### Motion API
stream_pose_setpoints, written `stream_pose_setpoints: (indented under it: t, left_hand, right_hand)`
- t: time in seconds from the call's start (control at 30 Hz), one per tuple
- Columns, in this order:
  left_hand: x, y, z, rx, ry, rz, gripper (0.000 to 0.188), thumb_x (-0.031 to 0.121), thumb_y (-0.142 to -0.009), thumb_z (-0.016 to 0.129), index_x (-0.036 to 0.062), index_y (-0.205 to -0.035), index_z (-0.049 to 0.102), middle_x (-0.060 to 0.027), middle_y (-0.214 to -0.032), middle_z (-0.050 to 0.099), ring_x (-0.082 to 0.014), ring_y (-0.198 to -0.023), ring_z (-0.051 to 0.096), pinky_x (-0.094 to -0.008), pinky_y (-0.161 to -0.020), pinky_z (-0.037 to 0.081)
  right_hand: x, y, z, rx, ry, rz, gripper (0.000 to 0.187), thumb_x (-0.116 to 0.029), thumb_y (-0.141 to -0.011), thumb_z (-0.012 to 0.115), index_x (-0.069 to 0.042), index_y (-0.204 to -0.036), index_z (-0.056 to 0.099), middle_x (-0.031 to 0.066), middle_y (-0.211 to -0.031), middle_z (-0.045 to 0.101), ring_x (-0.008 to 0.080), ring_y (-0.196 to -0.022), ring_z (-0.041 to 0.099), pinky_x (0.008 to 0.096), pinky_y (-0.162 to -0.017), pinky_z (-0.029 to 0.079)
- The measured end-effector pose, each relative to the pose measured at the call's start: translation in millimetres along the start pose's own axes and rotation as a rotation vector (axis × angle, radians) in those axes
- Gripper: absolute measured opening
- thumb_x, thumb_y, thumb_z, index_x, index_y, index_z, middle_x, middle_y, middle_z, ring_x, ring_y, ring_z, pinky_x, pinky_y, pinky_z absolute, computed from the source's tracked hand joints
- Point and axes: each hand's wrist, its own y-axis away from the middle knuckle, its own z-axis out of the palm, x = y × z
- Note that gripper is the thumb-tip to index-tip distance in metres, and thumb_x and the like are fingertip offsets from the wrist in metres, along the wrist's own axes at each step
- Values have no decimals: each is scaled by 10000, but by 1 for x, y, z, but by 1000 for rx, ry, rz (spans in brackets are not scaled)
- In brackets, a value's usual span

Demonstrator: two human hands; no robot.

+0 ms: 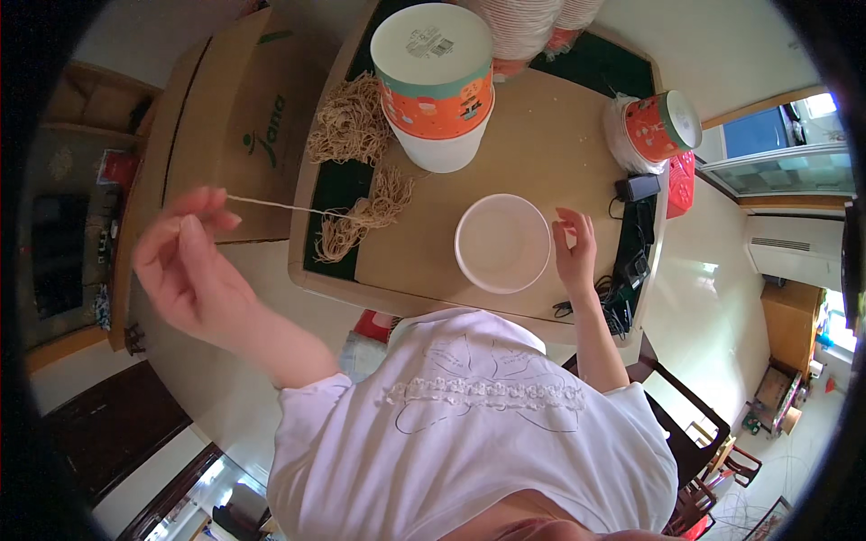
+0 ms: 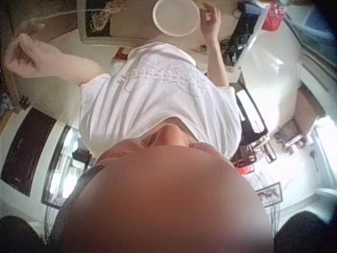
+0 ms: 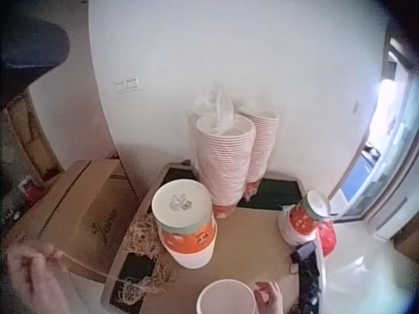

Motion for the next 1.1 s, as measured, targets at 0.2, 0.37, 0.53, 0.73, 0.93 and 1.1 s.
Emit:
stream_pose_setpoints:
  t: [0.2,0.37,0.53,0.73,0.93,1.1]
  left_hand:
    - [10,49,58,-446,412,-474,96,-21,-872,590,16,-945,541,-180,-907,645,-212,-811,649,-271,-683,541]
    - [24,71,89,-794,485,-527,66,23,-901,571,16,-959,539,-212,-1022,639,-244,-890,643,-308,-729,538]
    - [-18,43,51,-196,480,-385,107,53,-941,511,25,-1044,498,-284,-1155,591,-362,-1065,607,-362,-839,537]
    - [-61,74,8,-41,427,-713,90,93,-953,519,63,-1038,516,-234,-1191,596,-340,-1127,585,-365,-875,521]
    - [-51,144,61,-353,409,-1051,69,96,-920,588,61,-976,565,-131,-993,671,-161,-813,656,-258,-689,532]
    - [-46,186,103,-765,123,-694,85,-9,-843,665,45,-888,617,24,-841,552,-29,-645,496,-180,-581,400]
  right_hand:
    - [-59,2,5,-138,-424,-190,322,26,-790,674,-11,-1098,586,115,-1122,582,233,-1061,565,347,-923,444]
    - [-139,11,29,-669,-691,-192,369,-71,-840,689,-7,-1183,566,122,-1235,564,205,-1136,535,349,-938,433]
    - [-117,3,-28,-550,-801,107,273,-225,-993,499,2,-970,650,-5,-833,598,65,-681,447,215,-619,367]
    - [-42,-18,-107,-575,-605,270,289,-239,-987,511,4,-906,646,-43,-731,498,49,-624,351,214,-553,280]
    - [30,-25,-105,-109,576,-11,188,-168,-922,562,-13,-980,652,55,-823,607,231,-776,596,366,-683,473]
    - [-45,-18,-35,-408,27,-132,650,-106,-744,767,-68,-1324,476,157,-1284,535,311,-1188,512,383,-1008,406]
